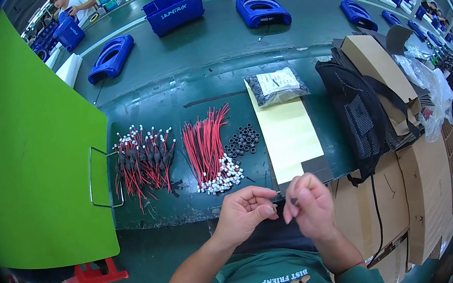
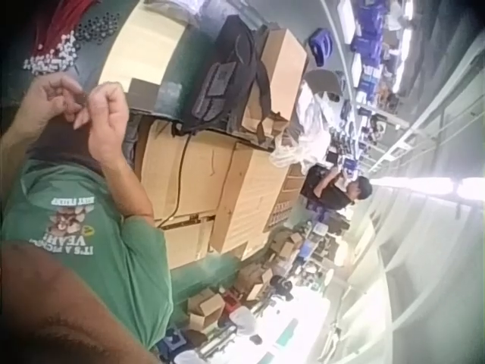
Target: The person assembles small electronic components by hand, attaching black plastic pieces to the ends of red wires at a production workbench.
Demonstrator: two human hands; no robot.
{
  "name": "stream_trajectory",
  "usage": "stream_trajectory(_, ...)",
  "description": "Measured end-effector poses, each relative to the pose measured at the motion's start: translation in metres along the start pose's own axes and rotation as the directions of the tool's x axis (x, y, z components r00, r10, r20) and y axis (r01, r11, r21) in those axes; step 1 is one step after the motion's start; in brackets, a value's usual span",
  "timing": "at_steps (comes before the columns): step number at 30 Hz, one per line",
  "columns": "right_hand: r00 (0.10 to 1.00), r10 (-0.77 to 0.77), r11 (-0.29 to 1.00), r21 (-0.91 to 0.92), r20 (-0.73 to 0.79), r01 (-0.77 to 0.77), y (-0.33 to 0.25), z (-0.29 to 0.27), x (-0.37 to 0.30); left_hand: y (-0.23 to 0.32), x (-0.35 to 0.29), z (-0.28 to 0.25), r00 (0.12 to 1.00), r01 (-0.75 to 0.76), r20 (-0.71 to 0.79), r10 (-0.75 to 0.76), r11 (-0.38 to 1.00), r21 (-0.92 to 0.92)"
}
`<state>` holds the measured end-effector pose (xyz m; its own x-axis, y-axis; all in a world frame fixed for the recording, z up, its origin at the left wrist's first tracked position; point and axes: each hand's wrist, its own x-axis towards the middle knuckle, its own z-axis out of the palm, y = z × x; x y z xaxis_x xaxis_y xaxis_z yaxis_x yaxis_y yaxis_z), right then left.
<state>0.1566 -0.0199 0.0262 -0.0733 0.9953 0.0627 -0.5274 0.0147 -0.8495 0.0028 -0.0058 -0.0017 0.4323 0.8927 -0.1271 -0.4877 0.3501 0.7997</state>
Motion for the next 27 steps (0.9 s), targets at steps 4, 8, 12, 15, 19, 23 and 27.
stream_trajectory(4,1.0,0.017,0.998,0.068,0.008,-0.018,0.001,-0.013,-0.003,0.0,0.0,-0.002,0.994,0.053,0.104,-0.042,0.993,-0.103)
stream_trajectory(8,0.986,-0.056,0.989,0.142,0.154,0.034,0.011,-0.028,-0.008,0.005,0.0,0.003,0.981,0.112,0.176,-0.08,0.977,-0.182)
stream_trajectory(12,0.956,-0.166,0.954,-0.283,-0.243,0.094,-0.007,0.011,-0.003,0.001,0.003,-0.001,0.982,0.064,0.187,-0.028,0.98,-0.186)
stream_trajectory(15,0.9,-0.324,0.713,-0.551,0.29,0.434,-0.013,0.007,-0.002,0.005,0.005,0.001,0.975,0.157,0.185,-0.122,0.969,-0.19)
stream_trajectory(19,0.801,-0.383,0.458,-0.659,0.459,0.596,-0.02,0.015,-0.001,0.016,0.01,0.001,0.973,0.106,0.214,-0.086,0.991,-0.084)
stream_trajectory(23,0.763,-0.436,0.354,-0.689,0.478,0.633,-0.019,0.016,-0.002,0.02,0.009,-0.003,0.987,0.082,0.139,-0.077,0.996,-0.031)
stream_trajectory(27,0.695,-0.48,0.283,-0.656,0.535,0.7,-0.018,0.015,-0.007,0.021,0.007,-0.002,0.984,-0.008,0.181,0.01,1.0,-0.012)
